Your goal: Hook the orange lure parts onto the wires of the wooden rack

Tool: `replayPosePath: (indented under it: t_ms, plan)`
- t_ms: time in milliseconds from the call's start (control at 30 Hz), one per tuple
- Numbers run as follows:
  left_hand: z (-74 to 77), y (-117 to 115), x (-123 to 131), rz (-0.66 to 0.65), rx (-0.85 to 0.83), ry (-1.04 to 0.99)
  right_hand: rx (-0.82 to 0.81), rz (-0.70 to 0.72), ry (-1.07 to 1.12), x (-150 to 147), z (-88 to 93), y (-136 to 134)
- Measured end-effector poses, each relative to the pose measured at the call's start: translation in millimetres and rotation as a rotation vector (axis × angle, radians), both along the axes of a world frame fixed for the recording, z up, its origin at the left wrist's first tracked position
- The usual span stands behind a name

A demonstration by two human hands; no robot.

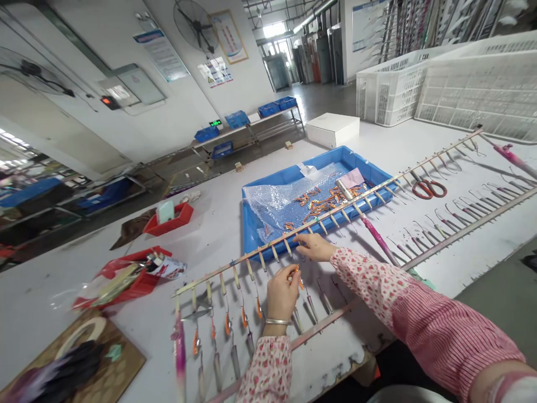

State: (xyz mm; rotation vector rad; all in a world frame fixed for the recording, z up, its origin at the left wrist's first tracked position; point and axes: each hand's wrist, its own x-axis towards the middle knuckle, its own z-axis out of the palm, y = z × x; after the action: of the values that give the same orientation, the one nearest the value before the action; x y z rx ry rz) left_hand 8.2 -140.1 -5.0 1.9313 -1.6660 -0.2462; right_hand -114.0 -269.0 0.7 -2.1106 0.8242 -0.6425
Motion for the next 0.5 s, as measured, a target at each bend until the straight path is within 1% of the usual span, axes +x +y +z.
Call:
replayPosePath:
  t_ms: [67, 133, 200, 267, 333, 400, 500]
  plan:
    - [1.0, -3.3, -0.5, 0.016, 0.035, 0.01, 0.231, 0.023, -0.06, 6.3, -4.9, -3.5]
    - [2.5, -5.7, -2.0, 0.031, 0.053, 0.02, 0.44, 0.001, -0.161, 10.4, -9.6, -4.9]
    - [3.7, -7.8, -3.5, 0.037, 0.053, 0.041, 0.573, -0.003, -0.257, 11.9, -13.4, -5.8]
    - [4.1, -9.6, -5.2, 0.036, 0.044, 0.068, 0.627, 0.01, -0.32, 11.5, -16.0, -7.1]
    - [4.1, -10.9, -7.1, 0.044, 0.037, 0.088, 0.635, 0.021, -0.348, 10.7, -17.6, -8.1]
    - [4.0, -11.3, -9.6, 0.037, 0.037, 0.093, 0.619, 0.021, -0.355, 10.4, -18.7, -8.5]
    - [3.6, -10.5, -13.3, -0.023, 0.014, 0.061, 0.566, -0.002, -0.337, 10.3, -21.4, -7.4]
